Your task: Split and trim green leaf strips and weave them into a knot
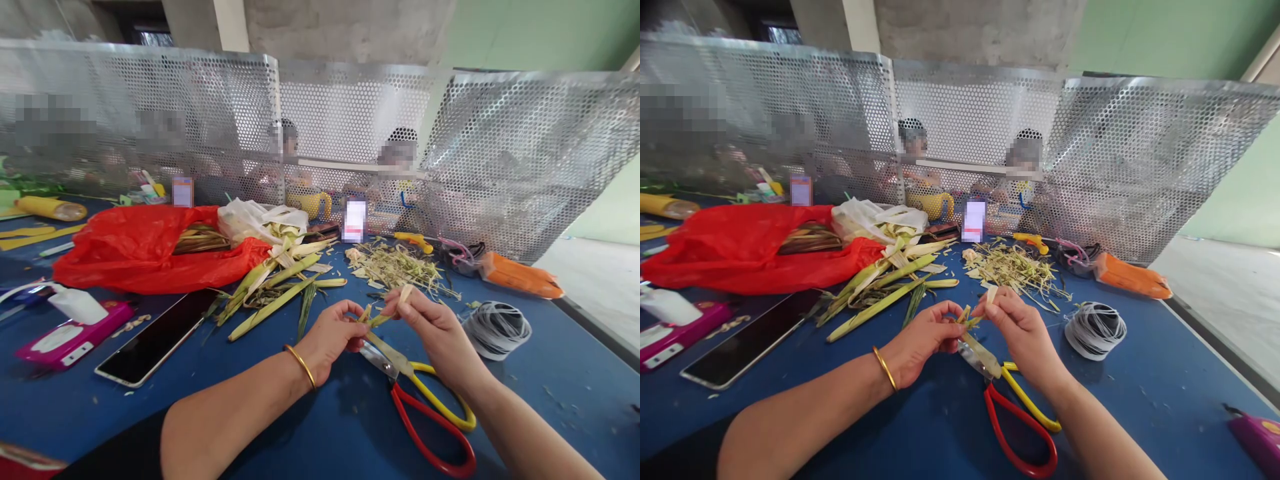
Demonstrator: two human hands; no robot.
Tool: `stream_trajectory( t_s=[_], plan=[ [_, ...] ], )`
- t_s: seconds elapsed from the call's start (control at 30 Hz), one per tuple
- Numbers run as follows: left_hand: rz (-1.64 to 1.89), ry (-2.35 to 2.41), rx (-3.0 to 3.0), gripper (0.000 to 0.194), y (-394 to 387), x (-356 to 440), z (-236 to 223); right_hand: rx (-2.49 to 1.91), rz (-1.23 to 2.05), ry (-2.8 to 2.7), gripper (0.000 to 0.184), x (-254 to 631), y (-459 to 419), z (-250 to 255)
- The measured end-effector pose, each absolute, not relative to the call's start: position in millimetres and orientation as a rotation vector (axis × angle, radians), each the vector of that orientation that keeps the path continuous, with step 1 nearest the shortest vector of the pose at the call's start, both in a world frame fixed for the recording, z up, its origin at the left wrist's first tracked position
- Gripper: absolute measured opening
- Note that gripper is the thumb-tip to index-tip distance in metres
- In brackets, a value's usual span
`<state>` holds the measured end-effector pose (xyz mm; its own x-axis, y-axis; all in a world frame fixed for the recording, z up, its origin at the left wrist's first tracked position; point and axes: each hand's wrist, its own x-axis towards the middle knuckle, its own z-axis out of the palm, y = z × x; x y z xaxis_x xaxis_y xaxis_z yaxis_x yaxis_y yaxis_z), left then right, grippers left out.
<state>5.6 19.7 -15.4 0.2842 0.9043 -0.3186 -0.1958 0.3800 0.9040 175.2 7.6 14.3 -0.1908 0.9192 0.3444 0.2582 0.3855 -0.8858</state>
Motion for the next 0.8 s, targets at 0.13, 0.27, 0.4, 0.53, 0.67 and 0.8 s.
stream_trajectory(
  t_s=[0.13, 0.27, 0.4, 0.53, 0.67, 0.8],
  plan=[
    [0.858, 1.021, 0.850, 0.018, 21, 6, -17, -1.172, 0.979, -1.632, 0.023, 175, 10, 9],
    [0.863, 1.057, 0.805, 0.017, 23, 6, -16, -1.321, 0.966, -1.749, 0.024, 179, 13, 5],
    [0.864, 1.075, 0.816, 0.014, 21, 6, -14, -1.420, 0.921, -1.882, 0.026, 182, 14, 3],
    [0.866, 1.079, 0.882, 0.013, 19, 8, -12, -1.476, 0.789, -1.983, 0.021, 181, 12, 2],
    [0.896, 1.070, 0.932, 0.015, 18, 9, -12, -1.516, 0.677, -2.025, 0.021, 178, 9, 3],
    [0.909, 1.077, 0.963, 0.018, 17, 9, -14, -1.510, 0.664, -2.012, 0.021, 176, 9, 3]
  ],
)
